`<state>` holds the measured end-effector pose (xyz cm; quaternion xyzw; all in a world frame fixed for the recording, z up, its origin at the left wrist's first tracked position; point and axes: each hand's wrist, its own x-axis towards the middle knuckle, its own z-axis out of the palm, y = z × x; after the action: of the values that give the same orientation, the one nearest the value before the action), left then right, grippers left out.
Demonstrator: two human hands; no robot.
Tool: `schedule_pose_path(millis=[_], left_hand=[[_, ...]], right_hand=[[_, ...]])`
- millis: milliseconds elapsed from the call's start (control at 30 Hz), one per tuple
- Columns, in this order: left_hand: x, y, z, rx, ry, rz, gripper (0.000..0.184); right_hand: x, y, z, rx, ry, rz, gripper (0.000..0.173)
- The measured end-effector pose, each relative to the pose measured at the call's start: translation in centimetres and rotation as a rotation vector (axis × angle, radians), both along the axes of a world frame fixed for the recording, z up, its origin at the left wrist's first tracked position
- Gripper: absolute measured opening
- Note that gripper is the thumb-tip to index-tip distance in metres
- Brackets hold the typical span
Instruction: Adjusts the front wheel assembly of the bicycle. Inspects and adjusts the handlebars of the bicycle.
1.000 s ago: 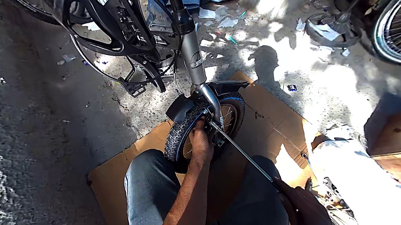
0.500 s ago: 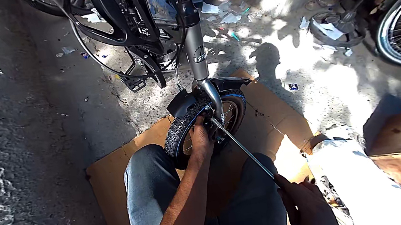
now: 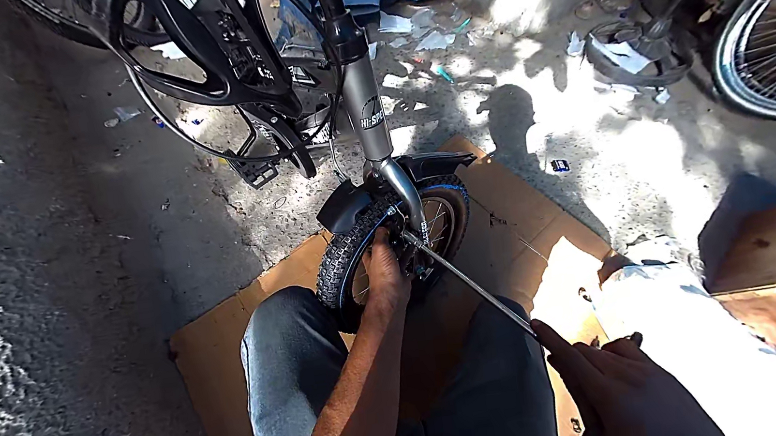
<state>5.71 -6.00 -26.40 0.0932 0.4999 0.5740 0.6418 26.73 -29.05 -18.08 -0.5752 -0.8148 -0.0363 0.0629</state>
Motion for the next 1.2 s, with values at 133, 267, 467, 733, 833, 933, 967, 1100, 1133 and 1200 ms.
schedule_pose_path(millis=[133,267,467,733,833,933,967,1100,1133,1200], left_hand=[[-0.4,-0.3,-0.7,0.039,-0.067,-0.043,0.035],[-0.8,-0.8,-1.6,0.093,-0.167,-0.032,0.037],[-0.7,-0.3,-1.6,0.114,-0.047,-0.088,0.040],[-0.1,-0.6,-0.6,0.078,-0.010,0.027,0.029],[-0.1,-0.7,-0.4,0.069,-0.018,0.041,0.028],[-0.2,-0.6,-0.4,0.064,-0.008,0.043,0.026],[-0.2,-0.6,-0.4,0.055,-0.001,0.050,0.026],[-0.1,-0.4,-0.3,0.013,-0.030,0.058,0.027],[-0.1,-0.4,-0.3,0.006,-0.031,0.062,0.027],[-0.1,-0.5,-0.4,0.022,-0.023,0.072,0.026]], right_hand=[[0.2,-0.4,-1.4,-0.020,0.068,-0.055,0.043],[-0.5,-0.8,-1.0,-0.057,0.155,-0.127,0.041],[-0.4,-0.7,-0.6,-0.065,0.183,-0.155,0.041],[-0.3,-0.8,-0.9,0.000,0.158,-0.159,0.038],[-0.1,-0.9,-1.8,0.037,0.274,-0.181,0.035],[-0.4,-1.2,-1.7,-0.050,0.541,-0.251,0.038],[-0.4,-1.4,-1.7,-0.102,0.644,-0.275,0.040],[-0.3,-1.8,-3.3,-0.321,1.250,-0.359,0.037],[-0.4,-1.7,-3.7,-0.392,1.448,-0.411,0.037],[-0.6,-1.6,-4.0,-0.544,1.738,-0.496,0.040]])
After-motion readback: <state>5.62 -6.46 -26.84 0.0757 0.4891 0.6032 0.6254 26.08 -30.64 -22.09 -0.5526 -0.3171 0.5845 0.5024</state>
